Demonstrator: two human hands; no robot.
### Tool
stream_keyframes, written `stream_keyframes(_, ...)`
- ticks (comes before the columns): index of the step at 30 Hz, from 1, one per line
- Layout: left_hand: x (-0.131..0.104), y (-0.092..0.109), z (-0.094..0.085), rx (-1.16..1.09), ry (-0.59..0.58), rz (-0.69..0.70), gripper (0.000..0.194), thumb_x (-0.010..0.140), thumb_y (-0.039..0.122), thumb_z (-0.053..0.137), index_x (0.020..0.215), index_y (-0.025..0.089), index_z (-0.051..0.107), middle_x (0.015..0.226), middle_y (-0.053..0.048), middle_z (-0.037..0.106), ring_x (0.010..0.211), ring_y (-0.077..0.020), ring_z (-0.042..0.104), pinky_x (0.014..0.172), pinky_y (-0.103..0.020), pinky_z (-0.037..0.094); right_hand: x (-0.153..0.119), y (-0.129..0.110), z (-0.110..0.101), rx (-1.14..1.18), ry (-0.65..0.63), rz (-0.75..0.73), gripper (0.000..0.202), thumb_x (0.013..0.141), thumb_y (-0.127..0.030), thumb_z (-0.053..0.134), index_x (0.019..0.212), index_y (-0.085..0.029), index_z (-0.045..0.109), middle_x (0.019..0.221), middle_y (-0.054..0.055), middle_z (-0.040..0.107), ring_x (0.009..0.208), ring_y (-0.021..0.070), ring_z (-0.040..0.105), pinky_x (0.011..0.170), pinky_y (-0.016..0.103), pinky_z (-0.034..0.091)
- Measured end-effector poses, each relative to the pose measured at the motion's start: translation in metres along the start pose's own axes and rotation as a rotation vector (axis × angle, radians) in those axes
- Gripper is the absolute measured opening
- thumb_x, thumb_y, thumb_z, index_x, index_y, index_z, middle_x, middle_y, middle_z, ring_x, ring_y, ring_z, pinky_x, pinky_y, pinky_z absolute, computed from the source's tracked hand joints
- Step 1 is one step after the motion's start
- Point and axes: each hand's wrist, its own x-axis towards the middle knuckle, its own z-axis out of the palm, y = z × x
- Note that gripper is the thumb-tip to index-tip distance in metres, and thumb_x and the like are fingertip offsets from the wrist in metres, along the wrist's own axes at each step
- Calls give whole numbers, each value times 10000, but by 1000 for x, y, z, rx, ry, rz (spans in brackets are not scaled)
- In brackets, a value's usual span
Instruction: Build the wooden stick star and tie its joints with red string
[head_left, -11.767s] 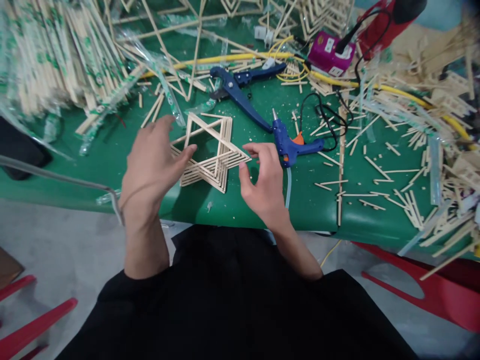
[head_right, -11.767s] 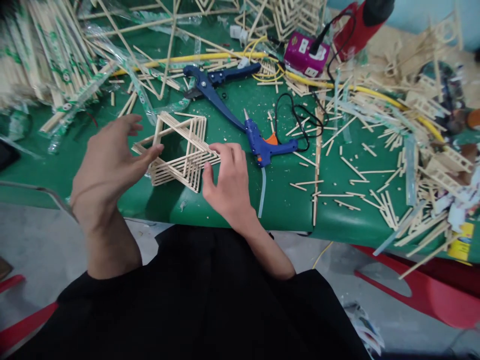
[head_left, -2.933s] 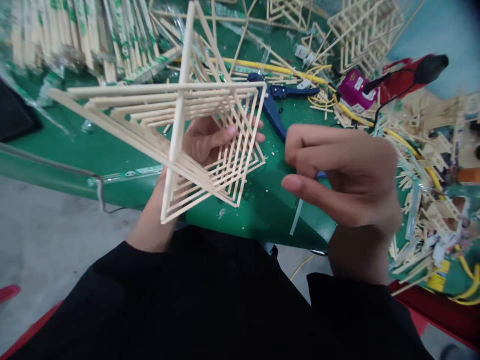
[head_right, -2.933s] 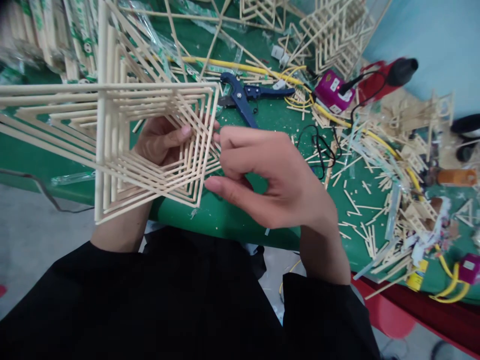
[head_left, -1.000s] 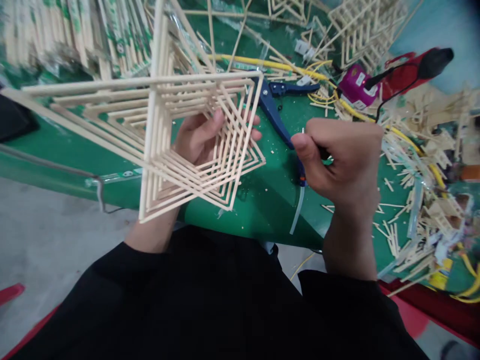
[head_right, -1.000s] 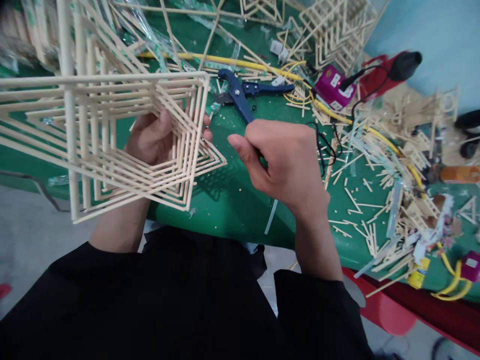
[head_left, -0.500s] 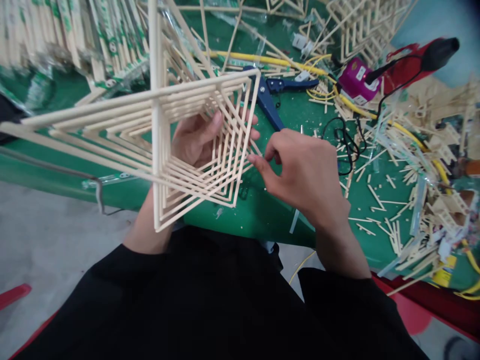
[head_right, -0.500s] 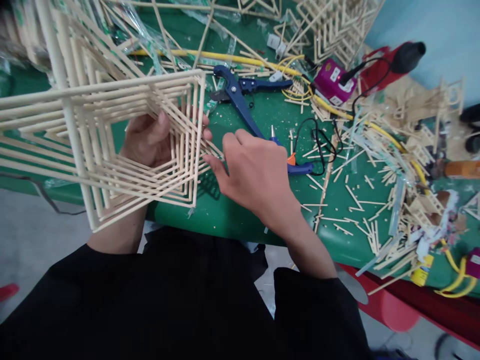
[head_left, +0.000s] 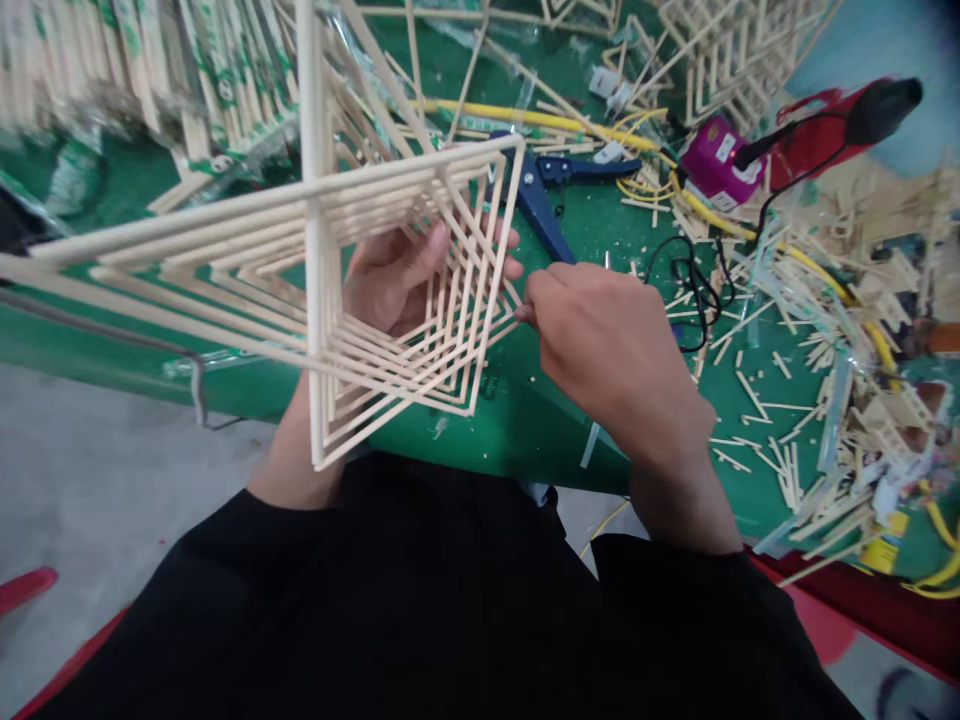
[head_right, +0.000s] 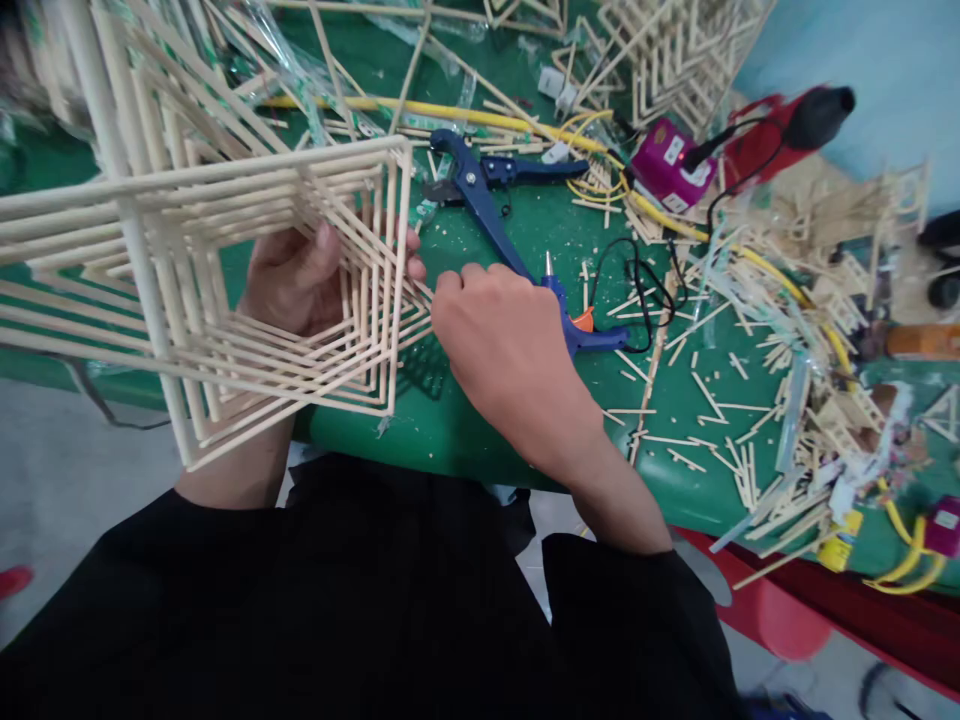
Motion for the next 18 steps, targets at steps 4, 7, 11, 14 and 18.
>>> stream_keyframes(4,-1,1,12,-1,18,55,278,1030,134,405,1043,15,656,1074,-182,740,918,-304,781,833,-533,662,-5,7,3,22,65,-42,241,959,-71,445,948,-163,667,934,105,717,836,212,642,626,306,361)
stream_keyframes(7,-2,1,17,6,39,76,279,1034,145,398,1060,32,652,1058,-175,742,911,-309,780,766,-505,674,-6,11,7,35,97,-32,222,991,-131,447,946,-178,660,940,94,709,868,222,644,655,318,382)
stream_keyframes(11,-2,1,15,9,64,73,289,1036,140,382,1115,25,635,1057,-179,735,930,-333,776,842,-592,645,-4,13,8,67,76,25,217,1010,-181,442,950,-187,651,977,99,709,907,238,659,705,337,412)
stream_keyframes(14,0,3,13,5,81,55,328,1047,141,357,1055,-1,652,1020,-168,735,861,-291,781,858,-566,648,-4,19,8,83,117,44,179,985,-171,473,926,-176,642,993,116,714,908,252,667,729,355,435)
stream_keyframes(18,1,8,18,11,111,4,419,1050,110,271,988,-39,657,972,-170,729,792,-270,777,864,-609,637,-6,32,13,242,435,67,166,944,-150,504,803,-212,567,825,63,663,772,197,616,716,343,442)
